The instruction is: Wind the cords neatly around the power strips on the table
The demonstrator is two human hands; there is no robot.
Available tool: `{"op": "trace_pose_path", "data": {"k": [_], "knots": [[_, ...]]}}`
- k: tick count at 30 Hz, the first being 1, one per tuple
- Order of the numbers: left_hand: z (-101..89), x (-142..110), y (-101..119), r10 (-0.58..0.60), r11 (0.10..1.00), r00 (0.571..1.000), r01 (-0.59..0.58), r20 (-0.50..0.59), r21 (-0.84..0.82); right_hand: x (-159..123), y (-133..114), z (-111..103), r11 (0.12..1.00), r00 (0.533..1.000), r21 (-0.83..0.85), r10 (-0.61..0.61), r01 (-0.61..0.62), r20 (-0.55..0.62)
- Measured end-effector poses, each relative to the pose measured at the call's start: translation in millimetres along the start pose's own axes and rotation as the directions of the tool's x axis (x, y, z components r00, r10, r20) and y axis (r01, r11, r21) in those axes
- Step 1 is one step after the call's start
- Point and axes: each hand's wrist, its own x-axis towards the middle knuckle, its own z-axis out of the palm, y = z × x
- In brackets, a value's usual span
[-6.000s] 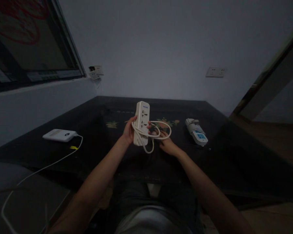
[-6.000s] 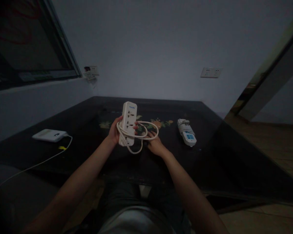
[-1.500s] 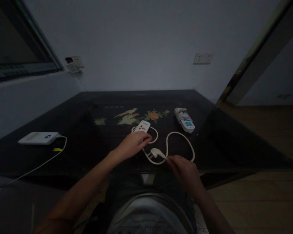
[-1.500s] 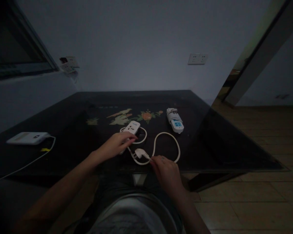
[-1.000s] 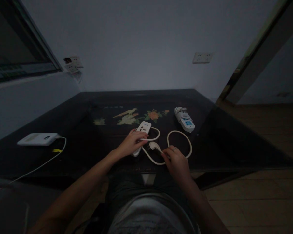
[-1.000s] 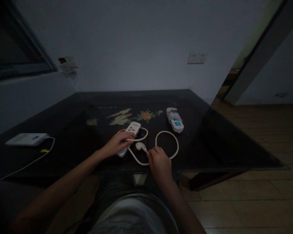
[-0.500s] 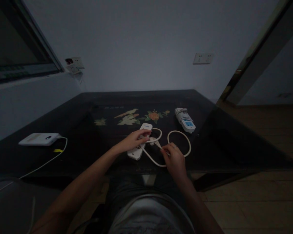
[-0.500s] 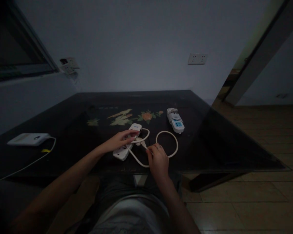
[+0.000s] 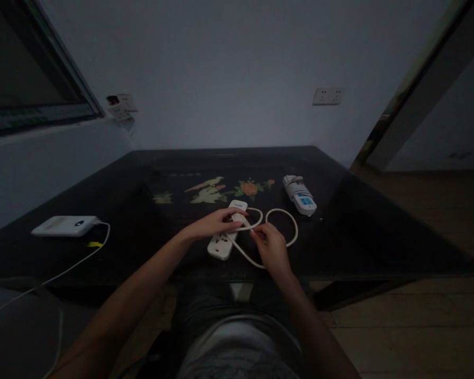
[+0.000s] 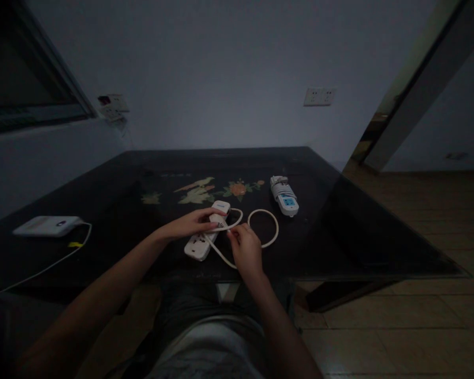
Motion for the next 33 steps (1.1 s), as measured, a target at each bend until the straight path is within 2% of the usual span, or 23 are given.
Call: {"op": "trace_pose_path", "data": {"k": [4,6,9,11,13,15,19,22,25,29,33], "knots": [[-1.7,-0.4,-1.5,0.01,0.998,0.998,-0.013,-0.056,-0.069,3.2,1.2,-10.0,1.0,0.999,-0.024,-0.01,0.011,0.039],[-2.1,-1.5,-4.9,0.016,0.99,0.997,-0.026,-0.074,-0.136,8.6,1.7,-20.2,0.998,1.0,-0.063,-0.002,0.003,0.016],[-3.0,-3.0,-10.0,0.021,0.977,0.991,-0.048,-0.134,-0.208,31.0,0.9,-33.3,0.996,0.999,-0.086,-0.028,0.024,-0.042],[-3.7,-3.5,-11.4,0.013,0.973,0.981,-0.057,-0.192,-0.225,56.0,0.2,-33.4,0.991,0.995,-0.097,-0.094,0.095,0.024],[-4.4,-3.6,-11.3,0.003,0.966,0.971,-0.064,-0.237,-0.252,84.5,1.0,-23.4,0.975,0.98,-0.191,-0.077,0.112,0.181],[-4.7,-3.6,-11.0,0.0,0.956,0.964,-0.078,-0.265,-0.284,110.5,4.3,-5.4,0.957,0.932,-0.26,-0.026,0.129,0.363],[-4.2,-3.6,-14.3,-0.019,0.935,0.962,-0.08,-0.273,-0.345,139.2,16.4,32.1,0.948,0.841,-0.272,0.009,0.165,0.541],[-6.9,-3.0,-19.4,-0.03,0.914,0.948,-0.102,-0.317,-0.393,141.7,24.8,43.9,0.938,0.792,-0.29,0.028,0.191,0.61],[-18.2,-3.2,-21.9,-0.012,0.885,0.887,-0.206,-0.462,-0.418,140.8,28.7,42.0,0.923,0.767,-0.325,0.055,0.204,0.639],[-47.2,-9.0,-18.5,0.01,0.826,0.744,-0.382,-0.668,-0.414,146.8,28.2,38.3,0.898,0.743,-0.38,0.097,0.221,0.662],[-78.6,-23.7,-10.9,0.034,0.803,0.623,-0.483,-0.781,-0.35,158.7,28.8,44.2,0.89,0.707,-0.382,0.102,0.249,0.7]]}}
